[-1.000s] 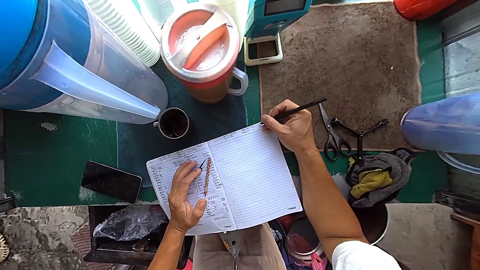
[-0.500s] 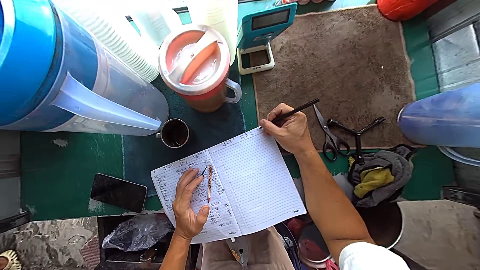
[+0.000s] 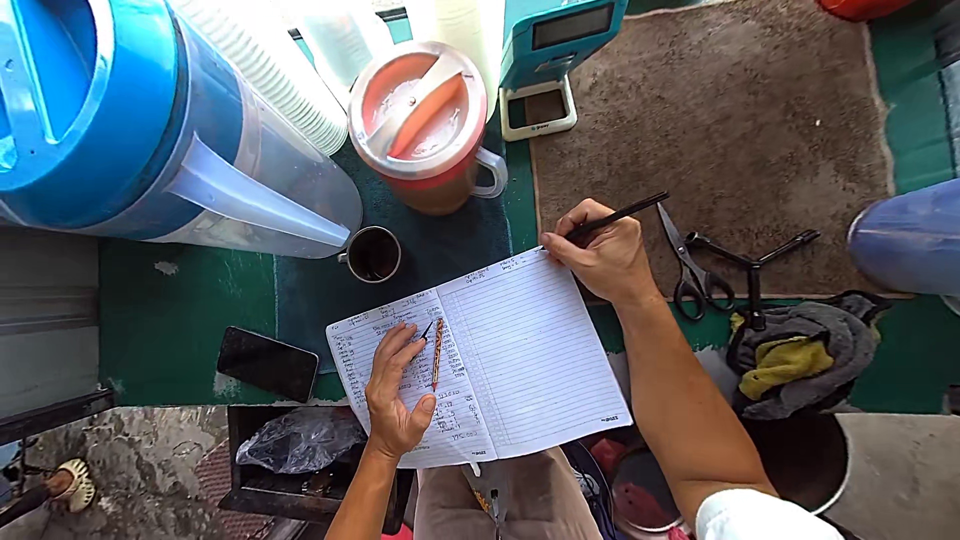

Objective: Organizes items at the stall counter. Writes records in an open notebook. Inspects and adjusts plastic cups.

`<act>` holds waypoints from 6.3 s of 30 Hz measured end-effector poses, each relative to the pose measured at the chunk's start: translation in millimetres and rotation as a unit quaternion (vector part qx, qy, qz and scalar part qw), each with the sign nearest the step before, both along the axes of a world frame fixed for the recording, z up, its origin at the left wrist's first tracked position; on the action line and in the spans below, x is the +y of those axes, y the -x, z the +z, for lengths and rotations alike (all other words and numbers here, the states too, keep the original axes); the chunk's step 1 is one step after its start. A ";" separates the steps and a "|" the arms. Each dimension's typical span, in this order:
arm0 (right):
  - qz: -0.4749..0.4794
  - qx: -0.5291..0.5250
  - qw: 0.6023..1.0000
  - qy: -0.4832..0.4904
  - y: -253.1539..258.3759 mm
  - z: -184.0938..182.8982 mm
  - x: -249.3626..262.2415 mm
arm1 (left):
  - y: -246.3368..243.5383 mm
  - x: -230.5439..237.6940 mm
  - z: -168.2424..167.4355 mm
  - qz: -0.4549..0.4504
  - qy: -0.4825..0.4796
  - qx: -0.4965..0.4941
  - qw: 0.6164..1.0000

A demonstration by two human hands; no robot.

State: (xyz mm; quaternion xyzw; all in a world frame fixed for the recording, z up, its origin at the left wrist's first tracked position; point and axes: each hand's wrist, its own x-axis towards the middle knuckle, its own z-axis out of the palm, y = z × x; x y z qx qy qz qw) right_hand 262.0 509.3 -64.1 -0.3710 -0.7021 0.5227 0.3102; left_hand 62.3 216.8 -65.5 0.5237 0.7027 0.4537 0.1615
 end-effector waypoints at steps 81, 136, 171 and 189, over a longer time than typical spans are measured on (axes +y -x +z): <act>-0.067 0.003 0.997 0.049 -2.5 1.5 -2.5 | 0.2 -1.1 -1.4 0.001 -0.002 -0.003 1.000; 0.000 0.011 1.000 -0.017 2.9 -4.1 -11.0 | -0.5 -0.8 -0.4 0.004 -0.008 -0.003 1.000; 0.002 0.011 0.997 0.082 -11.3 71.7 -32.5 | -7.6 9.2 8.3 0.034 0.064 0.027 0.997; 0.078 -0.025 0.992 0.101 63.9 59.1 -90.6 | -27.9 -74.2 78.7 0.147 0.126 0.064 0.979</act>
